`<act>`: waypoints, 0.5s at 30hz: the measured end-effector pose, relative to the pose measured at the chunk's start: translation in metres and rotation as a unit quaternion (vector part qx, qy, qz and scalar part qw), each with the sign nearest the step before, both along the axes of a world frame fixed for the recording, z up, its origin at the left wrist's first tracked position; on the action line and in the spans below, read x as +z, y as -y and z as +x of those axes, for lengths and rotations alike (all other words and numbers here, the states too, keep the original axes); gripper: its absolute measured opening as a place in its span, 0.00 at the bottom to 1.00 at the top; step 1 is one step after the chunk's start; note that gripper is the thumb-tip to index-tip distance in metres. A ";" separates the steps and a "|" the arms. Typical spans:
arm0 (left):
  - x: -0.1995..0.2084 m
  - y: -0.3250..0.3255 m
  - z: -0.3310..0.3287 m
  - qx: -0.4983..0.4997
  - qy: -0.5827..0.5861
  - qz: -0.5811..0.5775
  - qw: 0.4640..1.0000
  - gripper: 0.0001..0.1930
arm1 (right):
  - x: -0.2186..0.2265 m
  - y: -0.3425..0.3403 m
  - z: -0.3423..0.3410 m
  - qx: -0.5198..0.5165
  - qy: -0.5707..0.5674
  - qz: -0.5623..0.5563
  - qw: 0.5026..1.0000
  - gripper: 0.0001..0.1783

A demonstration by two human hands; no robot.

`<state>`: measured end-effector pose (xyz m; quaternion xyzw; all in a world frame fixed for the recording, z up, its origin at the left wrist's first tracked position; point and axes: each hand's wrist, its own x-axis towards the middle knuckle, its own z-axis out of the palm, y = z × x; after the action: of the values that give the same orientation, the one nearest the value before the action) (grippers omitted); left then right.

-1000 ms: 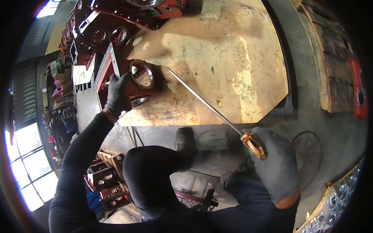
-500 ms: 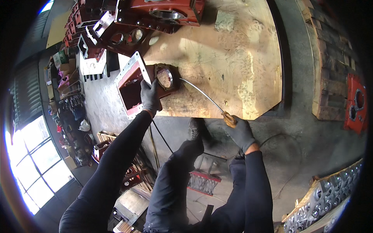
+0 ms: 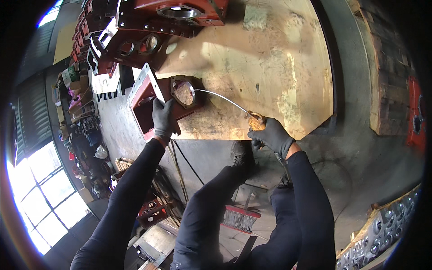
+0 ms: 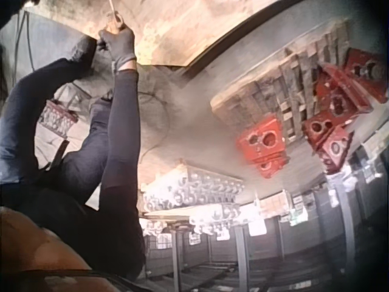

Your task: The person sits on the floor and uses a handheld air nozzle to blow dust and debris off a red metal part. They rotate the part to clean different sides and then place it on a wooden pallet with other similar parts.

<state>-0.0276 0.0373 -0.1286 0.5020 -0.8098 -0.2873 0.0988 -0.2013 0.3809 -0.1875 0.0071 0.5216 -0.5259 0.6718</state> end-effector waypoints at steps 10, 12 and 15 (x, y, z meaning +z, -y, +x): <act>0.020 -0.082 0.039 -0.081 -0.034 0.124 0.988 0.16 | -0.041 -0.051 0.011 -0.042 0.043 -0.066 0.996 0.11; 0.023 -0.089 0.041 -0.090 -0.035 0.116 0.988 0.17 | -0.046 -0.055 0.017 -0.034 0.054 -0.086 0.994 0.11; 0.022 -0.092 0.039 -0.112 -0.036 0.077 0.990 0.17 | -0.051 -0.052 0.023 -0.052 0.040 -0.109 0.992 0.11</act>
<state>0.0110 0.1293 -0.1070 0.4031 -0.8324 -0.3762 0.0561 -0.1778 0.4331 -0.2387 -0.0181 0.4326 -0.6132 0.6607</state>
